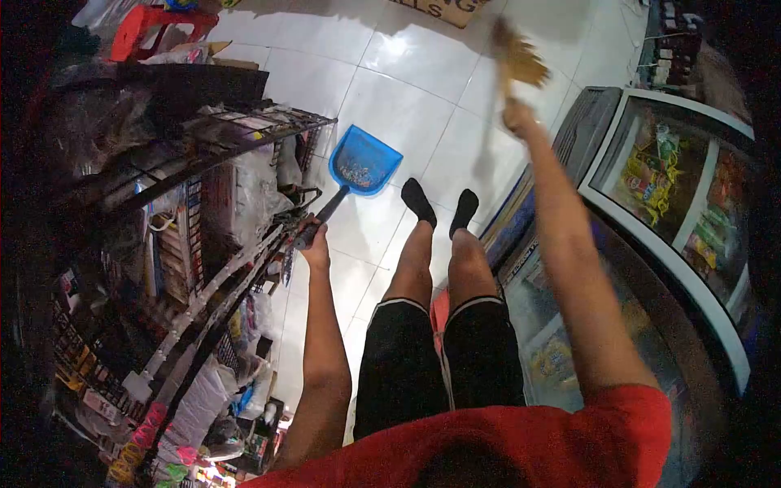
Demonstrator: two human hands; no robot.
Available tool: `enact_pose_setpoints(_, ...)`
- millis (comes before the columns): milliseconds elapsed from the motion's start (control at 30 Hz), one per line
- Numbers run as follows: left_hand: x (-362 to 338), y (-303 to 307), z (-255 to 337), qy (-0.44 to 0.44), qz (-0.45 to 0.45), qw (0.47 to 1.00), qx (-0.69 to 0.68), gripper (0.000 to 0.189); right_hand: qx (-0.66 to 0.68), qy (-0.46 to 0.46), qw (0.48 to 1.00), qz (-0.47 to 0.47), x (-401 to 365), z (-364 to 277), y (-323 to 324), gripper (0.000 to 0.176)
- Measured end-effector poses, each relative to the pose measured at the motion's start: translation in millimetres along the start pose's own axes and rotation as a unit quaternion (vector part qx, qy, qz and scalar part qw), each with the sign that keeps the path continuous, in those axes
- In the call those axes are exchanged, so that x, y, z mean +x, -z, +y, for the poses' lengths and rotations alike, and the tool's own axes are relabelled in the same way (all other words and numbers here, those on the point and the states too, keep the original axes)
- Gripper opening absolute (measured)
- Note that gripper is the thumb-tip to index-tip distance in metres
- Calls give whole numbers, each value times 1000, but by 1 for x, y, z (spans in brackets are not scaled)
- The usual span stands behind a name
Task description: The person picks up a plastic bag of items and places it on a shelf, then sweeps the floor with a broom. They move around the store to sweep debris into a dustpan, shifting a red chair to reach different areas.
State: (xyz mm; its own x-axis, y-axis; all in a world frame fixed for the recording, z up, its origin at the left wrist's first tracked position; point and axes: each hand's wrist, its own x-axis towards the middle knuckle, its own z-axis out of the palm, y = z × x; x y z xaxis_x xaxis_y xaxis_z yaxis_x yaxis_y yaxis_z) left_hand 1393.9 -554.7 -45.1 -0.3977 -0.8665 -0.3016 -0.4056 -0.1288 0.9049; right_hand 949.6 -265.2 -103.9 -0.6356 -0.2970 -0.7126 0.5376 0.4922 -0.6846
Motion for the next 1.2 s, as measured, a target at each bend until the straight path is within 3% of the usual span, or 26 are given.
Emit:
enact_pose_setpoints(33, -5, 0, 4, 5, 3, 1000, 4, 23, -376, 164, 911, -32, 0, 31, -49, 19)
enact_pose_setpoints(67, -9, -3, 13, 32, 25, 999, 30, 23, -515, 232, 824, -46, -15, 68, -103, 22)
enact_pose_setpoints(100, -9, -7, 20, 57, 45, 996, 54, 24, -580, 233, 779, 49, 14, 193, -146, 25)
enact_pose_setpoints(133, -5, -6, 13, 97, 49, 994, 22, 25, -425, 119, 896, -54, -77, 127, -174, 27)
enact_pose_setpoints(167, -4, -7, 9, 98, 48, 994, 19, 25, -310, 26, 946, -94, -130, 104, -187, 29)
enact_pose_setpoints(233, -6, -8, 4, 71, 68, 995, -24, 25, -79, -96, 979, -163, -203, 79, -172, 34)
enact_pose_setpoints(300, -6, -4, -1, 96, 69, 993, -18, 25, 23, -126, 975, -179, -248, 49, -136, 38)
enact_pose_setpoints(333, -9, -3, 5, 84, 57, 995, -23, 25, 20, -114, 980, -164, -258, 37, -117, 41)
enact_pose_setpoints(400, -12, 1, 6, 66, 53, 996, -18, 24, -220, 24, 971, -96, -276, -71, -82, 39)
enact_pose_setpoints(433, -12, 6, 3, 66, 53, 996, -17, 24, -234, -52, 969, -61, -260, -80, -60, 43)
enact_pose_setpoints(500, -16, 12, -3, 102, 84, 991, -16, 25, -303, -3, 952, -39, -206, -120, -37, 44)
enact_pose_setpoints(533, -20, 12, 8, 88, 98, 991, -36, 26, -291, 92, 952, -11, -170, -126, -37, 38)
enact_pose_setpoints(567, -21, 16, 4, 88, 103, 990, -34, 26, -247, 64, 967, -4, -134, -139, -46, 42)
enact_pose_setpoints(633, -24, 25, -14, 109, 136, 983, -64, 26, -157, 63, 985, -44, -54, -143, -76, 35)
enact_pose_setpoints(700, -21, 31, -31, 126, 149, 977, -82, 27, -82, -22, 991, -108, -6, -100, -128, 32)
enact_pose_setpoints(733, -21, 37, -38, 145, 160, 971, -99, 28, -175, 43, 976, -122, 1, -63, -158, 27)
enact_pose_setpoints(767, -21, 42, -41, 146, 165, 971, -98, 28, -169, -53, 975, -133, -17, -33, -184, 34)
enact_pose_setpoints(833, -17, 46, -43, 109, 133, 982, -83, 32, -477, 200, 833, -195, -77, 29, -220, 25)
enact_pose_setpoints(867, -13, 46, -44, 105, 135, 982, -85, 32, -480, 183, 831, -213, -103, 58, -224, 27)
enact_pose_setpoints(933, -10, 45, -46, 128, 201, 962, -135, 35, -288, -30, 918, -269, -165, 60, -202, 31)
enact_pose_setpoints(967, -12, 43, -45, 157, 239, 939, -192, 42, -164, -143, 934, -283, -185, 48, -188, 34)
enact_pose_setpoints(1033, -15, 40, -49, 281, 273, 899, -198, 39, -28, -257, 922, -288, -215, 4, -153, 38)
enact_pose_setpoints(1067, -14, 41, -53, 270, 276, 899, -206, 39, -44, -236, 930, -279, -226, -26, -137, 40)
enact_pose_setpoints(1133, -8, 40, -60, 490, 178, 791, -320, 28, -172, -13, 960, -220, -241, -86, -110, 36)
enact_pose_setpoints(1167, -1, 32, -55, 585, 116, 713, -367, 23, -175, 3, 959, -222, -240, -102, -96, 36)
enact_pose_setpoints(1200, 1, 8, -3, 505, 102, 786, -341, 24, -183, -11, 960, -211, -235, -118, -78, 36)
